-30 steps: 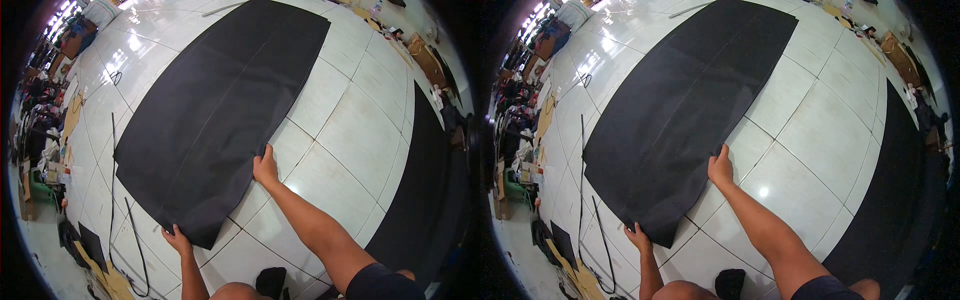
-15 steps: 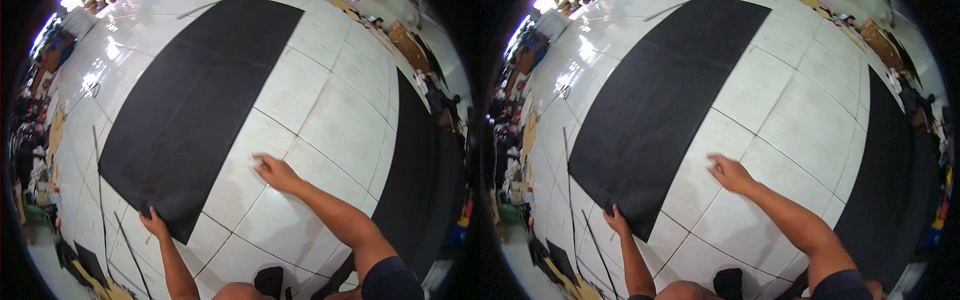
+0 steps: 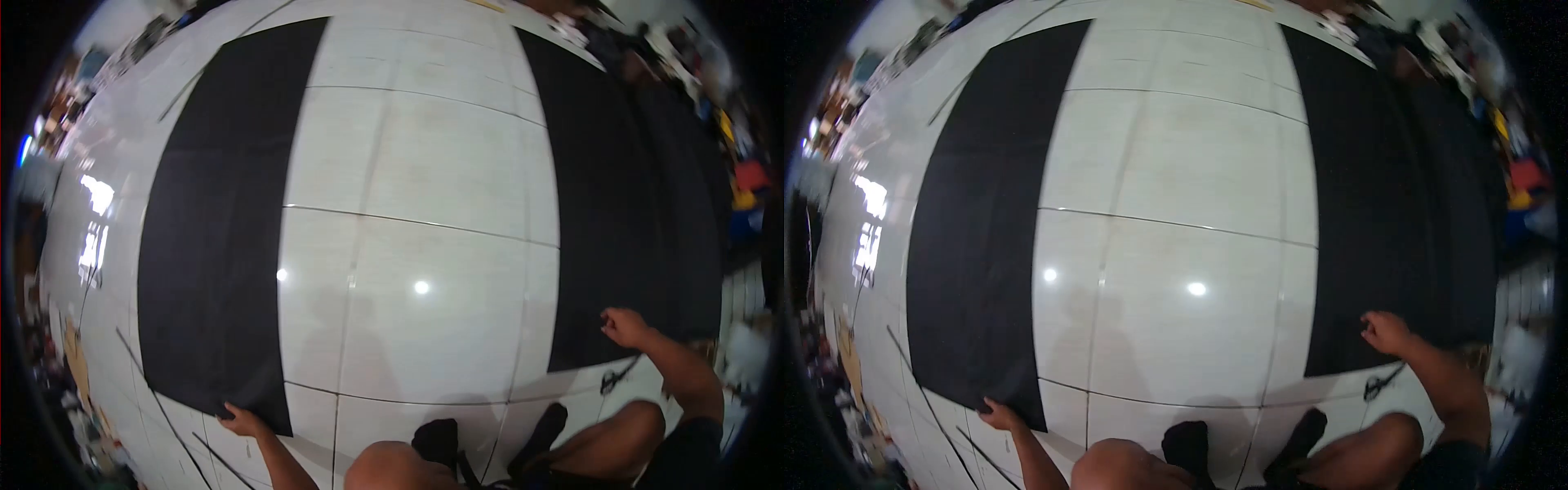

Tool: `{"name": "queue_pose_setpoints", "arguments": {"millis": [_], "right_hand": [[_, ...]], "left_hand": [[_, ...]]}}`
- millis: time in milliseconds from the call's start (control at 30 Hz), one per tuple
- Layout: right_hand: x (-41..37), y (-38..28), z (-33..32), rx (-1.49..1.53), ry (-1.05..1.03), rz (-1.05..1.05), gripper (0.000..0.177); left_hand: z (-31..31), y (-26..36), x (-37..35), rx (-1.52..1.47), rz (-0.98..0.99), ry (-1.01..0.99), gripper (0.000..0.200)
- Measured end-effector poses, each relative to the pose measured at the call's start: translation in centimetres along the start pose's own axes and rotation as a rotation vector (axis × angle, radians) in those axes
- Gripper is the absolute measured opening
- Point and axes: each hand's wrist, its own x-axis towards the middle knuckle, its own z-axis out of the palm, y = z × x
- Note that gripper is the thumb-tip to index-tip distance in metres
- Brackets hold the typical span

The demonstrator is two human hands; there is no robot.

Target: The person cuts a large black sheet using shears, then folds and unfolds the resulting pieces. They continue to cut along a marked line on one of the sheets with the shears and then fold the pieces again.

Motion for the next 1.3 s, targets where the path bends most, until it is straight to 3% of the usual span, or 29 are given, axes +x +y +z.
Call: {"name": "queue_pose_setpoints", "arguments": {"millis": [67,200,300,367,400,467,500,567,633,700,767,833,933,1000,1033,1133,1200,1300], "right_hand": [[-1.6,3.1,3.7,0.035,0.029,0.013,0.057],[-3.4,3.5,12.0,0.037,0.039,-0.048,0.084],[-3.3,2.3,17.5,-0.163,0.280,-0.002,0.077],[-2.4,3.8,18.9,-0.145,0.491,-0.080,0.067],[-2.8,4.7,20.3,-0.140,0.573,-0.103,0.062],[-1.2,6.1,21.6,0.008,0.710,-0.153,0.044],[-1.3,6.5,21.3,0.025,0.704,-0.150,0.039],[-0.9,5.9,19.4,0.126,0.757,-0.096,0.029],[0.1,6.1,17.5,0.219,0.903,-0.063,0.025],[0.4,6.4,15.0,0.248,1.033,-0.121,0.025],[-1.2,5.4,11.8,0.300,1.084,-0.169,0.022],[-1.2,3.9,9.6,0.331,1.126,-0.234,0.019],[-1.3,2.7,6.4,0.356,1.190,-0.323,0.020],[-2.1,3.1,5.0,0.361,1.211,-0.345,0.020],[-2.3,3.6,4.3,0.347,1.216,-0.352,0.020],[-3.9,7.3,2.9,0.264,1.276,-0.357,0.034],[-2.7,13.7,4.1,0.071,1.417,-0.206,0.048],[-5.2,24.5,5.2,-0.013,1.332,0.264,0.050]], "left_hand": [[1.7,-3.5,2.2,-0.071,-0.015,-0.039,0.069],[0.7,-3.4,4.2,-0.016,-0.106,-0.214,0.067],[-5.4,3.9,-0.1,0.414,-0.014,-0.013,0.056],[-4.4,7.3,-2.3,0.199,0.424,-0.168,0.050],[-4.0,8.5,-3.6,0.105,0.655,-0.259,0.047],[-3.5,16.0,-9.9,-0.174,0.733,-0.736,0.041],[-2.0,18.7,-12.1,-0.255,0.907,-1.008,0.038],[-6.9,28.0,-22.4,-0.225,0.974,-1.422,0.037],[-8.1,33.5,-30.4,-0.142,1.133,-1.695,0.036],[-9.3,38.0,-37.9,-0.105,1.361,-1.742,0.039],[-11.4,41.8,-44.8,0.068,1.286,-1.866,0.049],[-14.0,44.9,-50.8,0.231,0.960,-1.914,0.068],[-17.8,46.8,-57.6,0.212,0.575,-2.026,0.061],[-12.5,45.7,-60.5,0.168,0.518,-2.286,0.050],[-8.6,44.8,-61.6,-0.072,0.381,-2.316,0.033],[-1.6,47.7,-62.5,-0.263,0.715,-2.058,0.024],[-8.0,50.7,-60.9,-0.535,0.356,-2.136,0.034],[-4.5,56.4,-59.2,-0.654,0.461,-2.068,0.043]]}}
